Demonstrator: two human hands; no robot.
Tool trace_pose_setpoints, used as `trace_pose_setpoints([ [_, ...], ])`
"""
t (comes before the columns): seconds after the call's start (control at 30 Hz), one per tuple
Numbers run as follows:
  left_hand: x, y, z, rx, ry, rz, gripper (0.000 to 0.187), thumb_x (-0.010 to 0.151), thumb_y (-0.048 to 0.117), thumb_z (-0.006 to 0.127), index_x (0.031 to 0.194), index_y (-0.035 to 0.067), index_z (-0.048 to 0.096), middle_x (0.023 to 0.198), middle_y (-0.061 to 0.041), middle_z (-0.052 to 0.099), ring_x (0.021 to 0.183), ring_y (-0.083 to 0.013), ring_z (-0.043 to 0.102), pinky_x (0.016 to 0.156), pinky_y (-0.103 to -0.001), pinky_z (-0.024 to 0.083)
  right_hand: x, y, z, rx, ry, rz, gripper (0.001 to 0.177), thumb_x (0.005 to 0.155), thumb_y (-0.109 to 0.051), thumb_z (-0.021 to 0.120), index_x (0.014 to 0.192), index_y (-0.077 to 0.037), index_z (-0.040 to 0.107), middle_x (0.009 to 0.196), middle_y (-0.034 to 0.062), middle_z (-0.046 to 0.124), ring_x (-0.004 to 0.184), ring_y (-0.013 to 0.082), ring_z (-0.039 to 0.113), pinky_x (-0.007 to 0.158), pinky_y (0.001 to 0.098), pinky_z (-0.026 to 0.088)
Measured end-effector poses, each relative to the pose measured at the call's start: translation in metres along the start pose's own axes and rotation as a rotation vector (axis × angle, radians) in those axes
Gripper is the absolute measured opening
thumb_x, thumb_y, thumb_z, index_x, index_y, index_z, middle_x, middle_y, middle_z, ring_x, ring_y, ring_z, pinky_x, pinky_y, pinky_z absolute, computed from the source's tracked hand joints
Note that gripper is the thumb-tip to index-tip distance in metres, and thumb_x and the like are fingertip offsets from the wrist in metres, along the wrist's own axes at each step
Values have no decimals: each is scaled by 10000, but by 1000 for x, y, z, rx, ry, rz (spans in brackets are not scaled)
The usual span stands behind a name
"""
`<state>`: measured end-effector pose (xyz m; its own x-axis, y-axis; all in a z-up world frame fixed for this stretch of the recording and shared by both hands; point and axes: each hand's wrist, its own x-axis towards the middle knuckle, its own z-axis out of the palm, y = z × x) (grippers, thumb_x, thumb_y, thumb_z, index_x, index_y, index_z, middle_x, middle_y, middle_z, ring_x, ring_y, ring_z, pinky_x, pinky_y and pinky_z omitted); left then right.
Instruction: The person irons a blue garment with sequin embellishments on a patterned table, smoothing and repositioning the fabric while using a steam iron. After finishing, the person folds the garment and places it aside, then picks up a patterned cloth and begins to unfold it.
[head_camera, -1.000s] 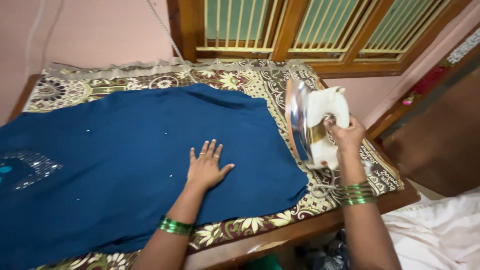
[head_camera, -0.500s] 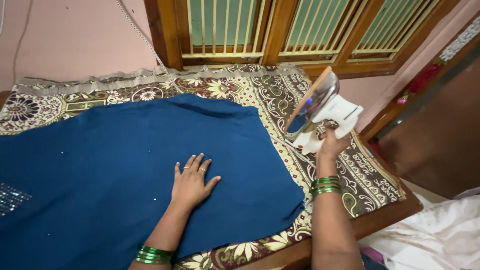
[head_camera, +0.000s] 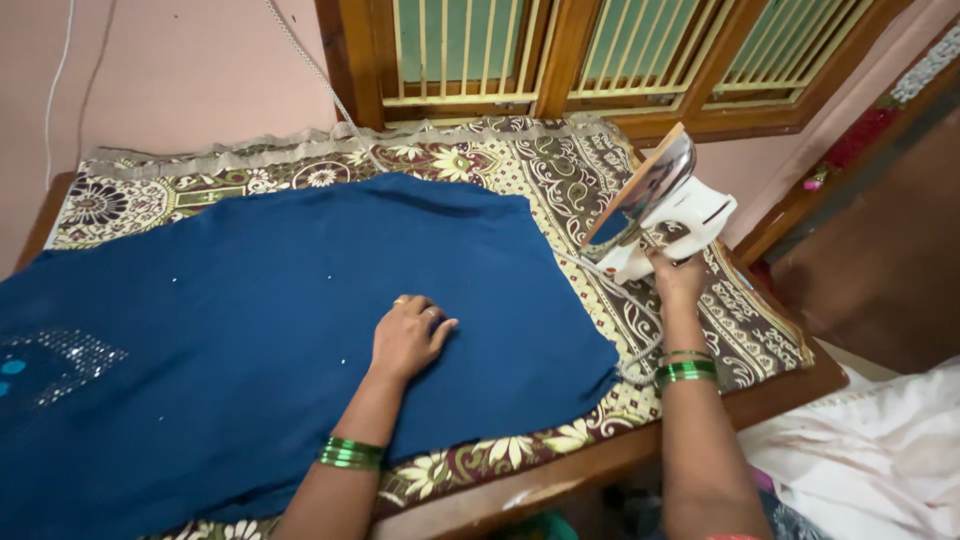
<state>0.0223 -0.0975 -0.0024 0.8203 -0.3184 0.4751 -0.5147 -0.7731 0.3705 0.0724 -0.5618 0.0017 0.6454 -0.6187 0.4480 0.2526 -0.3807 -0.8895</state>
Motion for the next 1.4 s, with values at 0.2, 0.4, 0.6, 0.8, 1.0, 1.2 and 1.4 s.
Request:
trace_pose_setpoints([
  [0.2,-19,35,-27,-145,-118,138,473,832,578,733,977,131,791,1060,-68,726,1076,-299,649,921,-423,540,-99,-38,-42,-163,5,15,293,874,-116,867,1068,-56,655,1112,132,723,995,212,670,927,316,523],
  [0.4,-66,74,-52,-193,-470,268,726,665,549,826,1239,120,714,1352,-175,600,1232,-394,549,990,-475,469,-233,-62,-45,-301,-308,-100,399,746,-287,876,1059,-96,719,1202,102,722,1122,261,659,965,383,504],
  [0.6,-123,52,-60,-49,-245,140,476,772,335,747,1184,99,725,1353,-158,620,1232,-374,578,979,-456,504,-244,-104,-44,-471,-581,-308,658,627,-470,911,1161,-131,730,1344,74,662,1314,298,563,1134,439,408],
  [0.8,-142,32,-61,108,-176,-12,259,854,106,592,1072,114,733,1131,-99,728,1103,-326,663,902,-440,570,-281,-142,-9,-782,-690,-255,797,571,-542,919,1262,-235,667,1491,39,496,1461,286,329,1136,699,144],
  [1.0,-157,18,-80,-66,28,-63,257,832,111,610,1070,110,709,980,-153,739,934,-384,684,795,-504,541,-274,-128,1,-1011,-503,-363,471,752,-173,728,1210,-282,719,1435,-30,578,1449,237,412,1156,736,161],
  [1.2,-205,2,-94,-138,9,-15,226,877,160,615,1082,98,686,917,-169,722,907,-396,674,787,-522,523,-265,-83,-29,-675,-466,-317,448,747,4,603,1102,-210,773,1283,-22,711,1263,216,607,1175,631,261],
  [1.4,-214,15,-110,-82,-70,-224,293,831,345,761,1025,130,716,797,-161,695,826,-367,675,735,-490,519,-266,-72,-41,-309,-538,-316,577,668,72,464,1116,-122,773,1213,98,743,1193,280,679,1092,403,501],
])
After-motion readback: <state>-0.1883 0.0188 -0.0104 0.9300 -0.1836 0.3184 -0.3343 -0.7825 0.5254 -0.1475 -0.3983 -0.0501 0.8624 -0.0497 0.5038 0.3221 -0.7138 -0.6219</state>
